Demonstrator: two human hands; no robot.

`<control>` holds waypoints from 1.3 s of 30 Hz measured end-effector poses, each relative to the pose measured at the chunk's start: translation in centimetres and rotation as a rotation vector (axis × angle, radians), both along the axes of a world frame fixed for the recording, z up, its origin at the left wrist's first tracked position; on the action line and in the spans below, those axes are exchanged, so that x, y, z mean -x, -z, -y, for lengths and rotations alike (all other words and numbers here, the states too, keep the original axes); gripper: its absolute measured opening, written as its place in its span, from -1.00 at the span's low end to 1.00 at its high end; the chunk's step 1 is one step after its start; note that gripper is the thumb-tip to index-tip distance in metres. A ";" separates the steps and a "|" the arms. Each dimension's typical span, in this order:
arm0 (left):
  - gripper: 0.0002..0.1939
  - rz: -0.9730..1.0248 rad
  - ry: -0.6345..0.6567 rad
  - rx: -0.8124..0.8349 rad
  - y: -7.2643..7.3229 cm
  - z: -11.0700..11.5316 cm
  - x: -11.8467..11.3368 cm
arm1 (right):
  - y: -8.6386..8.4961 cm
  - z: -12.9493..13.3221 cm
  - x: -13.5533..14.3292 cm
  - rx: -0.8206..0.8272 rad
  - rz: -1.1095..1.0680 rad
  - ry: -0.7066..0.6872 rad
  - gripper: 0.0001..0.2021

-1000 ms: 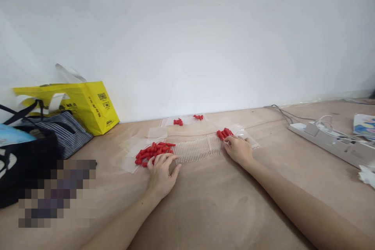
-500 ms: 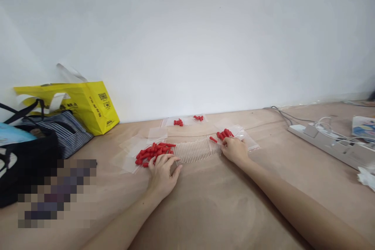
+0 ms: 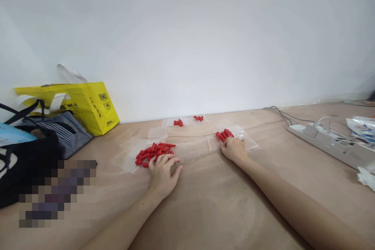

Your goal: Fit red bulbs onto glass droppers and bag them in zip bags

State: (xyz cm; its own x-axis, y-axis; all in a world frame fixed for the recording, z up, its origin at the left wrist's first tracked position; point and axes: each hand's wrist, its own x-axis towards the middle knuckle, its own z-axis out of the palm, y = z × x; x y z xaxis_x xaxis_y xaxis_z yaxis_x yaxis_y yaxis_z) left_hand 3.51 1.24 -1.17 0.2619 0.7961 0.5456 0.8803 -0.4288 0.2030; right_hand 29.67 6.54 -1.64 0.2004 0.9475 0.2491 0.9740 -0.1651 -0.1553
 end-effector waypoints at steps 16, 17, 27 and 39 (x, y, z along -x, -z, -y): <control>-0.90 -0.032 -0.059 -0.008 0.0 0.2 0.0 | -1.9 0.0 0.6 0.166 -0.050 -0.031 -0.75; -0.90 -0.032 -0.088 -0.011 -0.1 0.3 0.0 | -2.0 -0.2 0.7 0.191 -0.041 -0.018 -0.75; -0.77 -0.364 -0.153 -0.028 -3.7 -5.6 2.4 | -1.4 -1.1 1.8 0.237 0.022 -0.041 -0.75; -0.87 -0.615 0.115 0.069 -4.6 -10.1 1.1 | -0.6 1.7 1.6 -0.112 0.003 -0.292 -0.80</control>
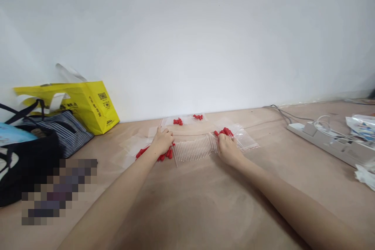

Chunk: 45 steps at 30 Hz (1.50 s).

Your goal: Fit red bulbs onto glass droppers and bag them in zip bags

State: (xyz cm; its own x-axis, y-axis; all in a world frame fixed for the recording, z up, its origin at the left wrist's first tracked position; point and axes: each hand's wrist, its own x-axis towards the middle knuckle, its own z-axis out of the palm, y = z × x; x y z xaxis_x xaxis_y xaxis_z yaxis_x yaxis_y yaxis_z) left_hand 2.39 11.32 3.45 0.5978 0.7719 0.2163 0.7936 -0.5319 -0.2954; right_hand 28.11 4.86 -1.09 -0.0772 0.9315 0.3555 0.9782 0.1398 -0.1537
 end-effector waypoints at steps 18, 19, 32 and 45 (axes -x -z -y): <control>-0.85 0.558 0.058 -0.049 4.5 11.3 -1.4 | 2.1 4.0 2.2 -0.110 -0.241 -0.636 -0.62; -0.85 0.556 0.066 -0.055 4.4 11.3 -1.4 | 2.1 4.0 2.3 -0.111 -0.247 -0.625 -0.66; -0.83 0.569 0.119 -0.088 4.1 11.2 -1.7 | 2.1 4.1 4.1 -0.187 -0.165 -0.598 -0.81; -0.84 0.625 0.122 -0.012 4.1 11.3 -1.9 | 1.7 4.2 4.3 -0.274 -0.086 -0.657 -0.79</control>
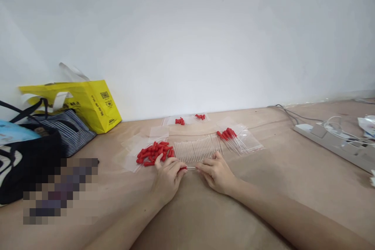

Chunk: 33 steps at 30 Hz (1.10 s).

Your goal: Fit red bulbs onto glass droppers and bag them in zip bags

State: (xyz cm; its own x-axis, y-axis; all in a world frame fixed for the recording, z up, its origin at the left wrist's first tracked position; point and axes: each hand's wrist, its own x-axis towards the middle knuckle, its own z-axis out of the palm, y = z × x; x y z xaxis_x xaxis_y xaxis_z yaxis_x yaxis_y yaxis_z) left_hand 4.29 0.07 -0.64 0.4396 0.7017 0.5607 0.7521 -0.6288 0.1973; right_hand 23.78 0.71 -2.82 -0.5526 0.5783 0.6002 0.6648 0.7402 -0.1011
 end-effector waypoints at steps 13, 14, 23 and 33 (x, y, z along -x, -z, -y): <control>-0.82 -0.006 0.067 0.001 -0.1 0.4 -0.3 | -0.2 -0.2 0.4 -0.063 0.047 -0.058 -0.77; -0.82 -0.003 0.071 -0.003 -0.1 0.4 -0.3 | -0.3 -0.2 0.5 -0.053 0.046 -0.061 -0.77; -0.83 -0.012 0.094 -0.002 0.5 0.4 -0.3 | -0.3 -0.1 0.7 0.028 0.018 -0.113 -0.80; -0.82 -0.050 0.025 -0.001 -0.1 0.0 0.7 | -0.4 -0.8 -0.3 0.090 -0.030 -0.084 -0.78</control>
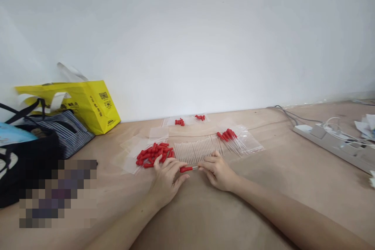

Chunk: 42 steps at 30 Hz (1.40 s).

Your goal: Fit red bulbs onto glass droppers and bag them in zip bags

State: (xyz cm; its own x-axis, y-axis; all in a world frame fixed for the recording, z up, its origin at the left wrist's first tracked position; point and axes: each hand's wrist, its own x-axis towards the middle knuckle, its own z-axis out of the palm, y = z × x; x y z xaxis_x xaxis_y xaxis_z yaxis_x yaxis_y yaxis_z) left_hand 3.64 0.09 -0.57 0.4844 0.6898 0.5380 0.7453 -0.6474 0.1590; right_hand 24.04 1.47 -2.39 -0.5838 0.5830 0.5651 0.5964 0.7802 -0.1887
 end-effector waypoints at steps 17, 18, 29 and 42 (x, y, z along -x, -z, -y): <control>-0.85 0.104 0.006 -0.049 -0.3 0.7 -0.8 | -0.4 0.6 0.3 0.068 -0.036 -0.070 -0.79; -0.85 0.103 0.007 -0.040 -0.3 0.7 -0.8 | -0.4 0.5 0.2 0.077 -0.026 -0.077 -0.79; -0.76 0.005 -0.035 -0.059 -0.5 0.1 0.1 | -0.7 0.2 -0.1 0.137 -0.014 -0.027 -0.80; -0.78 -0.026 -0.284 0.062 0.1 -1.2 1.0 | 0.6 -5.2 -7.1 0.157 0.080 0.925 -0.74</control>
State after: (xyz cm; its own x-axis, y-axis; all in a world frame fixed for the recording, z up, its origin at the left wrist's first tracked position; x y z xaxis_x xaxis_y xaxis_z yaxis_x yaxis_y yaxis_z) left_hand 2.61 1.30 -0.68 0.2806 0.8311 0.4801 0.8996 -0.4021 0.1704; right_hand 31.11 6.70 -2.98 0.1152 0.9007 0.4190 0.9822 -0.0403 -0.1836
